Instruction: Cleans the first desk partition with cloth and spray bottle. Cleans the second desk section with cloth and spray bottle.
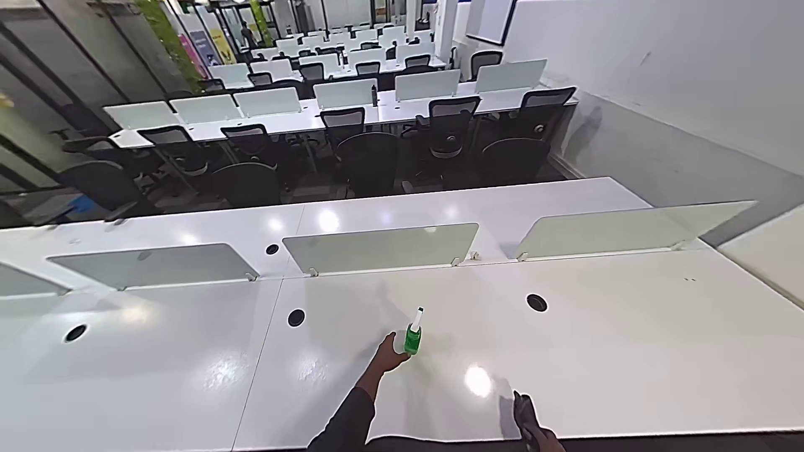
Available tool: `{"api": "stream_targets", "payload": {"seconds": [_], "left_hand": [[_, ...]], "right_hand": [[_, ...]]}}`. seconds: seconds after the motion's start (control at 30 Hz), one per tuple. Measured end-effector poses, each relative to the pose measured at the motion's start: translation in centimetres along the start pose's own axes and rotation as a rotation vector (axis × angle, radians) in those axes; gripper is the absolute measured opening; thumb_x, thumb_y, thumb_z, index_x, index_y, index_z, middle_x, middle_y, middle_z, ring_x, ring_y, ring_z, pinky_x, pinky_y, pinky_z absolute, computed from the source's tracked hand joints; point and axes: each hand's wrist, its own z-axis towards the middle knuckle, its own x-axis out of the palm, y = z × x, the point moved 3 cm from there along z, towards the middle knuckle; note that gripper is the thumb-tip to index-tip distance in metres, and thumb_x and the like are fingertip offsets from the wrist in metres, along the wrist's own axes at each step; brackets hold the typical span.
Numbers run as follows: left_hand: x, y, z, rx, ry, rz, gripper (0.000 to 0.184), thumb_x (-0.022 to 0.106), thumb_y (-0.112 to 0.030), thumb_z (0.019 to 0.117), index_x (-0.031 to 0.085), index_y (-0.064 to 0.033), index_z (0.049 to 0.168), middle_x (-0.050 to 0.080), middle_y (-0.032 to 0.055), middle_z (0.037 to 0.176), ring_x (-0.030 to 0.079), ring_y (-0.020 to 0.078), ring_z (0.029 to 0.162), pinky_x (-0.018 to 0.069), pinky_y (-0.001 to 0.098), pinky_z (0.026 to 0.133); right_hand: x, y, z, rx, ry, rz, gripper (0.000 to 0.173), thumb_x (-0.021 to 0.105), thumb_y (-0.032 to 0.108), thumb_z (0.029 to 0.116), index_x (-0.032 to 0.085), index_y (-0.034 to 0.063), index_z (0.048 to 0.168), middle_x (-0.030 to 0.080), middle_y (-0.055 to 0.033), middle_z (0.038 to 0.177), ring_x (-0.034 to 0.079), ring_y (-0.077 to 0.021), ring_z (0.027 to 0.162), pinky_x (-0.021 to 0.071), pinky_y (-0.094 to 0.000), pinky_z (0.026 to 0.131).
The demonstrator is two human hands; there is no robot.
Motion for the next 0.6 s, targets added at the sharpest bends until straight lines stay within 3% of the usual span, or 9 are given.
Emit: {"api": "stream_targets", "payload": {"seconds": [0.1,0.17,0.23,0.33,0.47,0.6], "left_hand": [[-3.1,7.0,-3.9,-0.102,0.022,0.145,0.091,0.081,-0.038,0.0874,0.036,0.001,0.157,0.044,0.0237,0.157,0.045,0.0314,0.147,0.0353,0.0462,0.123],[-5.6,12.7,-6.7,-0.229,-0.006,0.219,0.088,0.08,-0.037,0.0875,0.038,0.0004,0.156,0.046,0.0242,0.156,0.047,0.0341,0.145,0.0378,0.0496,0.121],[-7.8,18.2,-9.8,-0.398,-0.057,0.308,0.09,0.081,-0.037,0.0838,0.039,-0.0038,0.156,0.045,0.0249,0.156,0.047,0.0417,0.143,0.0431,0.0613,0.113],[-11.3,23.4,-14.3,-0.607,-0.105,0.431,0.097,0.083,-0.035,0.081,0.033,-0.0134,0.161,0.034,0.0273,0.162,0.036,0.0532,0.145,0.0394,0.0738,0.108],[-14.9,29.6,-17.9,-0.613,-0.158,0.462,0.101,0.085,-0.028,0.0805,0.028,-0.0238,0.164,0.019,0.0292,0.168,0.025,0.0585,0.149,0.0317,0.078,0.111],[-16.5,34.9,-18.2,-0.608,-0.061,0.582,0.111,0.087,-0.031,0.0783,0.019,-0.0334,0.166,0.012,0.0272,0.17,0.029,0.0593,0.146,0.0351,0.0743,0.109]], "right_hand": [[1.8,3.8,1.4,-0.101,0.086,-0.07,0.048,0.072,0.022,0.0893,0.066,0.0192,0.137,0.055,-0.0247,0.144,0.058,-0.0478,0.126,0.0531,-0.065,0.094],[2.6,6.7,1.8,-0.158,0.12,-0.127,0.048,0.072,0.021,0.0885,0.067,0.0204,0.136,0.056,-0.0235,0.144,0.057,-0.0477,0.126,0.0531,-0.0648,0.094],[3.5,9.7,1.8,-0.19,0.146,-0.172,0.049,0.073,0.019,0.088,0.067,0.0202,0.136,0.056,-0.0237,0.145,0.057,-0.0486,0.126,0.0527,-0.0659,0.093],[6.0,14.3,2.1,-0.192,0.173,-0.254,0.053,0.077,0.022,0.085,0.066,0.023,0.137,0.057,-0.0214,0.145,0.058,-0.0464,0.126,0.0537,-0.0646,0.093],[9.3,21.4,-0.3,-0.116,0.198,-0.344,0.049,0.076,0.027,0.0883,0.066,0.0103,0.133,0.059,-0.0268,0.14,0.059,-0.0488,0.126,0.0503,-0.0675,0.099],[14.2,26.8,-1.5,-0.097,0.153,-0.374,0.043,0.071,0.021,0.0899,0.068,0.0208,0.133,0.053,-0.0206,0.149,0.057,-0.046,0.129,0.0529,-0.0652,0.096]]}}
